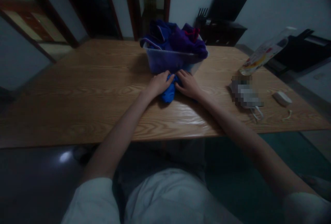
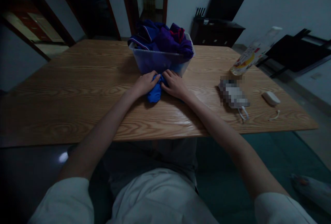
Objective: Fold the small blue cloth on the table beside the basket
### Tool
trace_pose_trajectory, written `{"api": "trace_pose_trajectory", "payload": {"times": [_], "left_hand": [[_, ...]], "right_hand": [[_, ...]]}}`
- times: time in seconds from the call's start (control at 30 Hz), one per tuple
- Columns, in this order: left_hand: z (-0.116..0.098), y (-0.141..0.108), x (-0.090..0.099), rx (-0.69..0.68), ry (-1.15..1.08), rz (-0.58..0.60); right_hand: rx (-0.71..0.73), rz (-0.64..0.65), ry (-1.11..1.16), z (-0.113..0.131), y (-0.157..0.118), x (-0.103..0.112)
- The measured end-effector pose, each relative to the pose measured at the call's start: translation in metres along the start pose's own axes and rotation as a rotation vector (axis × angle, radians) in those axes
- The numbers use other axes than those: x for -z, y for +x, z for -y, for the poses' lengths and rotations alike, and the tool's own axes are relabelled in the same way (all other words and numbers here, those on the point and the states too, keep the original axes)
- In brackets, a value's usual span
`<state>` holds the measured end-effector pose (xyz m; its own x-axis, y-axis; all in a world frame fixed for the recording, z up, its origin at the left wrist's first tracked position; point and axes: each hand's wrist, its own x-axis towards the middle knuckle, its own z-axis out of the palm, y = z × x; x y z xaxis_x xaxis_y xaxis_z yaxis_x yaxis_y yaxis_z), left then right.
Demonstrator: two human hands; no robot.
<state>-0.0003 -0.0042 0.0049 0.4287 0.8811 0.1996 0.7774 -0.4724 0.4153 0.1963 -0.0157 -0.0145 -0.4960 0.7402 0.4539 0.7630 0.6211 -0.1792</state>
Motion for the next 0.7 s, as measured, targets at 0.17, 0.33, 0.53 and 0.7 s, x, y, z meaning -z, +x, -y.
{"api": "trace_pose_trajectory", "payload": {"times": [0.17,0.33,0.53,0.7], "left_hand": [[-0.0005,-0.0006,0.0000,-0.001,0.012,0.003],[-0.0015,-0.0009,0.0010,0.005,0.022,0.009],[-0.0029,-0.0013,0.0023,0.009,0.026,0.026],[-0.0014,-0.0013,0.0009,0.005,0.003,0.006]], "right_hand": [[0.010,-0.006,-0.030,0.0001,0.0005,0.0005],[0.011,-0.007,-0.028,0.0009,0.0007,0.0013],[-0.001,0.004,-0.009,0.0005,0.0001,0.0011],[-0.001,-0.001,-0.022,0.0005,0.0001,0.0008]]}}
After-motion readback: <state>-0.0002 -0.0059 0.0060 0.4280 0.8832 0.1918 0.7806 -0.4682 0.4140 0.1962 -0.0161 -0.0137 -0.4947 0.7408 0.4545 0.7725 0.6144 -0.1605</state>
